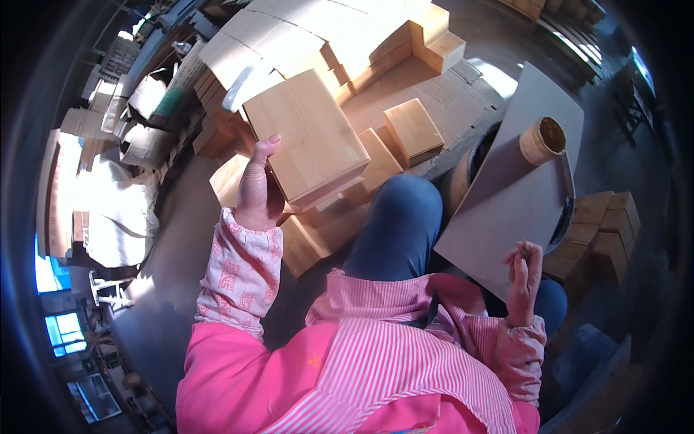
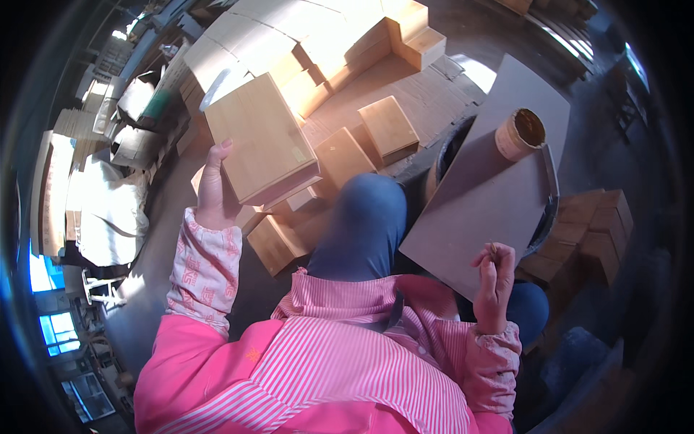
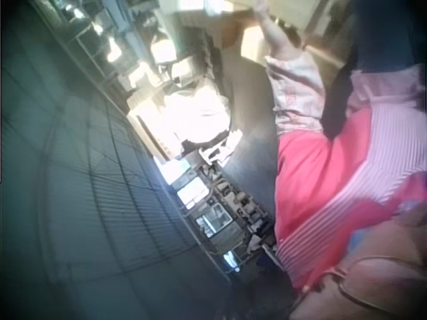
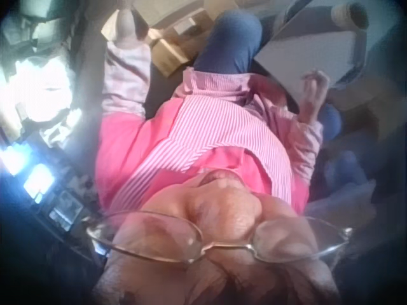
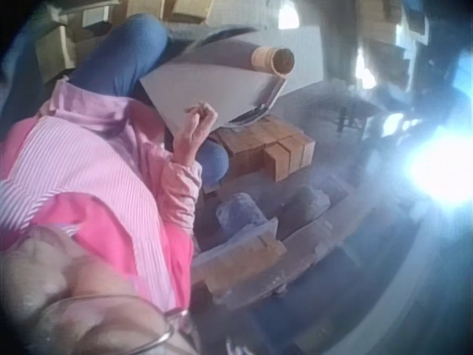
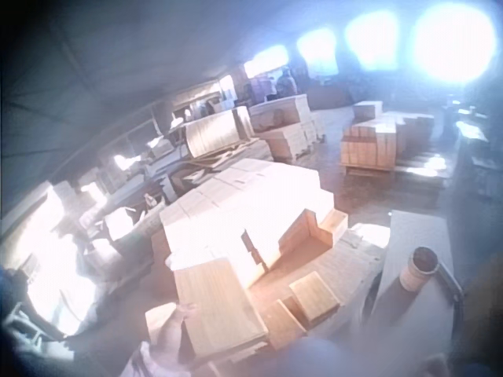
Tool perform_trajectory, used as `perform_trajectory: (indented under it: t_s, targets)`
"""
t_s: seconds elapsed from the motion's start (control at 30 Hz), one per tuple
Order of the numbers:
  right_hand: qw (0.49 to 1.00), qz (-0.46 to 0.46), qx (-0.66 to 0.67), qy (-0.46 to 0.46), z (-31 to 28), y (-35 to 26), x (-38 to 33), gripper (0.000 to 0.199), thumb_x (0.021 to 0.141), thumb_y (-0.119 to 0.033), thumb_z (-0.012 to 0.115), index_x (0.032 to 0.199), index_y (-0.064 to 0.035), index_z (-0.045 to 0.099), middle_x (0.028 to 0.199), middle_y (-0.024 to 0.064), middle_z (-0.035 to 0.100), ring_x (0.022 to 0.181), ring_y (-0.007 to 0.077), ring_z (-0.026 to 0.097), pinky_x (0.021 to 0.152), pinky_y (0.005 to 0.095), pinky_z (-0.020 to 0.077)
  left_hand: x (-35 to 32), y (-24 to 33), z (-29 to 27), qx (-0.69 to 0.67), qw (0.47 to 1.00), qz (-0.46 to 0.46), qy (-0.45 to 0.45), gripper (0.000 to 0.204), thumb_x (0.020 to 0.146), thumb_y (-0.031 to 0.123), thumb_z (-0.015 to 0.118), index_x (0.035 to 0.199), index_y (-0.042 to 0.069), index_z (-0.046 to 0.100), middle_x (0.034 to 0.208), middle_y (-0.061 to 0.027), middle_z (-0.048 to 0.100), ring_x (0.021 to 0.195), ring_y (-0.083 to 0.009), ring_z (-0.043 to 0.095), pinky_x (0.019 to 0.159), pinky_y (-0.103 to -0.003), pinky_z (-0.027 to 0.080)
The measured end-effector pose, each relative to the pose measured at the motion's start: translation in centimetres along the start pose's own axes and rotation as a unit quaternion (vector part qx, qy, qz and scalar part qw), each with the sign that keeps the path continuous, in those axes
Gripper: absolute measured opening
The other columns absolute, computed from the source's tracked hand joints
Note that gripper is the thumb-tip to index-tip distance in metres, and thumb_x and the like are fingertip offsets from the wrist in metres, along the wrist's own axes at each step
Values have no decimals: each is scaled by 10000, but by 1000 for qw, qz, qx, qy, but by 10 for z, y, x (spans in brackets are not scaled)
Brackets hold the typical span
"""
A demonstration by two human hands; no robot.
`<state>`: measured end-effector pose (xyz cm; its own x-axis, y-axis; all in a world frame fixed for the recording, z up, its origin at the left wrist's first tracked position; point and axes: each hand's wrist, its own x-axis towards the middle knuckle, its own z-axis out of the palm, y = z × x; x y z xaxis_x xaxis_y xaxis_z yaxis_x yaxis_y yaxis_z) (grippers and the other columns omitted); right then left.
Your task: The person sits on the floor and repeatedly picks up small wooden blocks, applies a substance from a small container to the edges, and joins them together. Finished assemblies are placed into a nearby stack.
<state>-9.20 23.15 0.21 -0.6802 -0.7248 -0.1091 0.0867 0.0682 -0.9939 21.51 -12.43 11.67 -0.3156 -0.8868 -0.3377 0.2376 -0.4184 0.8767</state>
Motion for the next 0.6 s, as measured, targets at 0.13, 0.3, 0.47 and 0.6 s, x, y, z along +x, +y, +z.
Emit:
perform_trajectory:
  t_s: [0.13, 0.3, 0.47, 0.6]
  targets:
    - [999, -11, 48, 0, 10, -7, 1, 145, 1142, -133, 493, 1223, -74, 598, 918, -3, 602, 698, 18, 436, 637, 173, 356, 5, -15, 61, -8, 997, 6, -73, 593, 943, 327, 737, 1419, 24, 556, 1305, -107, 654, 1192, -240, 652, 1055, -394, 523]
    - [993, -104, 42, 26, 9, -7, 0, 222, 1149, -139, 499, 1301, -55, 638, 936, 3, 645, 672, 2, 437, 595, 161, 354, 11, -60, 137, 22, 989, -22, -142, 516, 954, 303, 735, 1375, 35, 603, 1186, -66, 682, 1081, -171, 675, 934, -347, 571]
    - [985, -158, 0, 72, -4, -9, -3, 287, 1135, -164, 545, 1341, -25, 688, 975, 44, 657, 765, 71, 555, 670, 197, 437, -2, -131, 184, 13, 982, -107, -155, 461, 943, 257, 756, 1339, 63, 619, 1111, -41, 694, 921, -142, 690, 782, -260, 574]
    - [972, -181, -116, 96, -7, -13, -3, 319, 1075, -52, 625, 1386, -60, 694, 1002, 69, 646, 869, 115, 623, 716, 227, 464, -2, -167, 187, 24, 981, -113, -155, 396, 947, 245, 755, 1276, 63, 630, 1115, -53, 697, 964, -153, 698, 818, -284, 583]
